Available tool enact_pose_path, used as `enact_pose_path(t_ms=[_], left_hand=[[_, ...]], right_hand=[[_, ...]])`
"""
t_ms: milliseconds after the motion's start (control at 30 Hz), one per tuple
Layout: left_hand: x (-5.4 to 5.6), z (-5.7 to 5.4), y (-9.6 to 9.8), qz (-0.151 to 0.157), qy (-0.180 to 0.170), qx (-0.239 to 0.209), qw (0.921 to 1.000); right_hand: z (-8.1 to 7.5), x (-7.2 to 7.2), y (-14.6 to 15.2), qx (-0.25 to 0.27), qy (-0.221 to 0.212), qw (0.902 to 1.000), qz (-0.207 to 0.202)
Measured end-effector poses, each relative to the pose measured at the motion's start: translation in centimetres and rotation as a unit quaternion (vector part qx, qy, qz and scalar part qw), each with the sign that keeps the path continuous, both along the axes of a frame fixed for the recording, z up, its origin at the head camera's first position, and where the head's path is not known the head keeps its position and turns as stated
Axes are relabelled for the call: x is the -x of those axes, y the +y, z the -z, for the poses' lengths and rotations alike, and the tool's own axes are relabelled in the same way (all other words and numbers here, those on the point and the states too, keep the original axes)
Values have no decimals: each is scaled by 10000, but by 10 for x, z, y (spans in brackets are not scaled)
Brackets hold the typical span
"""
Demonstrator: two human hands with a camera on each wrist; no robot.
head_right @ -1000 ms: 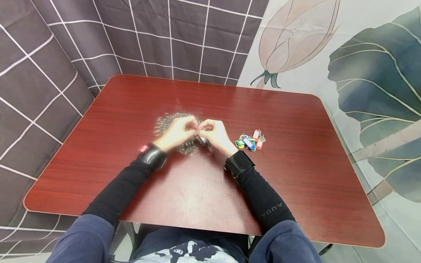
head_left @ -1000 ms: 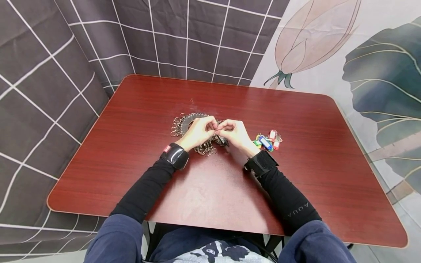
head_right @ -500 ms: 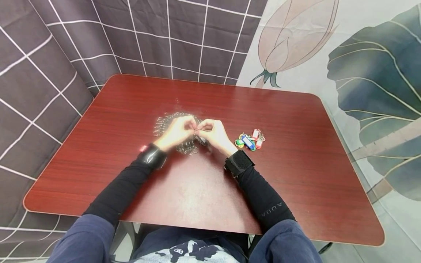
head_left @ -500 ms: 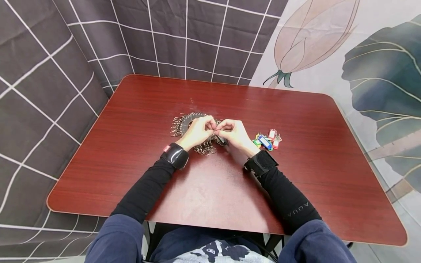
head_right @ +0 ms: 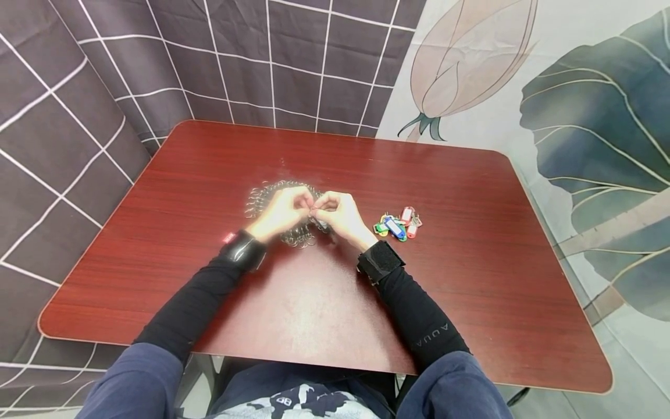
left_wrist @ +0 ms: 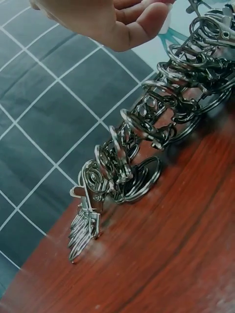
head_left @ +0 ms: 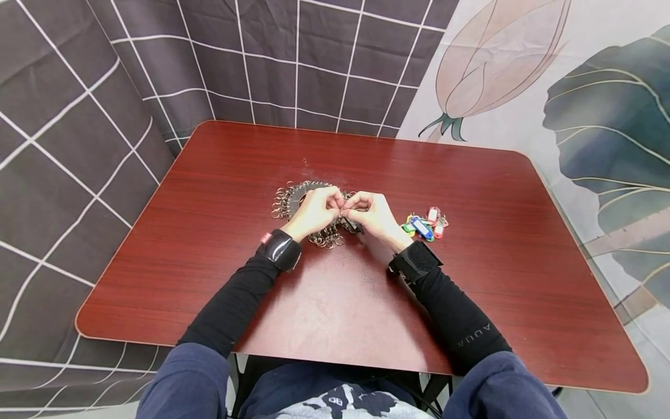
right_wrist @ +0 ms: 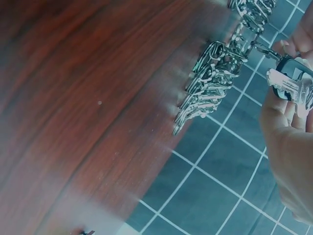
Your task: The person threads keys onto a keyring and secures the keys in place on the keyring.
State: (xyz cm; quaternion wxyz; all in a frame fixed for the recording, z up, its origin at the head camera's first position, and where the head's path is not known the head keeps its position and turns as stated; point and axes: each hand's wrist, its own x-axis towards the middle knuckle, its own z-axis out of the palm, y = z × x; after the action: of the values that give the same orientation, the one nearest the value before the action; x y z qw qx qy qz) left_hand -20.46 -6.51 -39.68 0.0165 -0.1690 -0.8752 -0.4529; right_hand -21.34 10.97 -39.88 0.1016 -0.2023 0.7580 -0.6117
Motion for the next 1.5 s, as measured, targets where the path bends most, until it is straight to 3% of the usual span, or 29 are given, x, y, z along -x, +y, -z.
enact_pose_path(t_ms=[367, 700, 967, 1333, 1500], left_hand=[[-8, -9, 3, 56, 295, 254, 9992], [-3, -1, 1, -105, -123, 32, 9999], [-6, -6, 4, 10, 160, 111, 9998], [-5, -1, 5, -153, -52, 43, 9999], [-8, -4, 6, -42, 275, 99, 9996]], right_hand=[[1, -2, 1, 42, -44, 9998, 176], [3, -3, 1, 106, 90, 9999, 3], [2, -2, 2, 48, -14, 9996, 268], [2, -5, 4, 153, 56, 9998, 92], [0, -6, 4, 129, 69, 9997, 173]])
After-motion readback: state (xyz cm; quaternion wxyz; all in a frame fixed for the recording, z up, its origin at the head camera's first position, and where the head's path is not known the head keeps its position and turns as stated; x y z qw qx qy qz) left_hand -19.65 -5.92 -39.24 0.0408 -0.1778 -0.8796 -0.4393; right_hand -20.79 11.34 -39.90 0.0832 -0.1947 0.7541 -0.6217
